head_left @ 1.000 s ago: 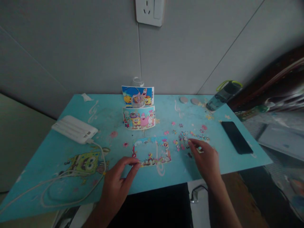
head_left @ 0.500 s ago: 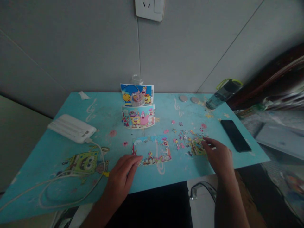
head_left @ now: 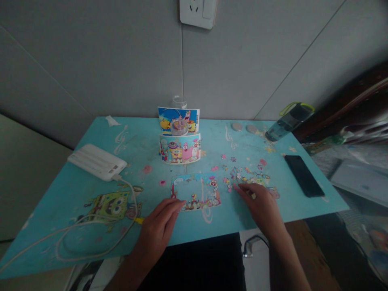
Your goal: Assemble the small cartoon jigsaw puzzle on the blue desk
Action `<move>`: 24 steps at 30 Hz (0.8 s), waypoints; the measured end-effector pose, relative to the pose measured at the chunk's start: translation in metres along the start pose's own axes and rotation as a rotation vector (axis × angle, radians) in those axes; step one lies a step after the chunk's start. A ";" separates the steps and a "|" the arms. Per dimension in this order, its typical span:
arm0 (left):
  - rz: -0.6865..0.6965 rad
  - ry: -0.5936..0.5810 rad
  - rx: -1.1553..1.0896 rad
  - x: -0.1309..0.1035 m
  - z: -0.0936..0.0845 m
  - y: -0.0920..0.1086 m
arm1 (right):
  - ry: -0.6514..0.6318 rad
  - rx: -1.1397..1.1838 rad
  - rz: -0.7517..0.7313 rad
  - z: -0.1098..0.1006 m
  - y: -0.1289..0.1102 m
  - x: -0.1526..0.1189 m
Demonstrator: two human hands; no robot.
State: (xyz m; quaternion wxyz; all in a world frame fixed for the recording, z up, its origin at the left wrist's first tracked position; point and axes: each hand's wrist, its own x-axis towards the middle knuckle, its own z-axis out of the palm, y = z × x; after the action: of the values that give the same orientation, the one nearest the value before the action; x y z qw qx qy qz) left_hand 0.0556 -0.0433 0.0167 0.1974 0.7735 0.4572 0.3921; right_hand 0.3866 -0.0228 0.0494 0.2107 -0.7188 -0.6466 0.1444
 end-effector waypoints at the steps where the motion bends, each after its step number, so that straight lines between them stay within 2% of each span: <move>1: -0.006 -0.002 -0.002 0.000 -0.001 0.000 | -0.013 0.008 -0.017 0.002 -0.003 -0.001; 8: -0.059 0.035 0.010 -0.001 -0.003 -0.001 | -0.061 0.041 -0.080 0.009 -0.009 -0.001; 15: -0.053 0.051 0.036 0.003 0.000 0.001 | -0.080 -0.002 -0.130 0.020 -0.007 -0.002; 24: -0.091 0.043 0.057 0.006 0.011 -0.004 | -0.080 -0.030 -0.145 0.025 -0.002 -0.003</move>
State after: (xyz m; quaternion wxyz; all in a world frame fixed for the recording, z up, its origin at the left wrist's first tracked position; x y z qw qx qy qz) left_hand 0.0638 -0.0356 0.0102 0.1830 0.7485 0.5073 0.3859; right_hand 0.3724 -0.0231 0.0285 0.1840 -0.6668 -0.7069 0.1477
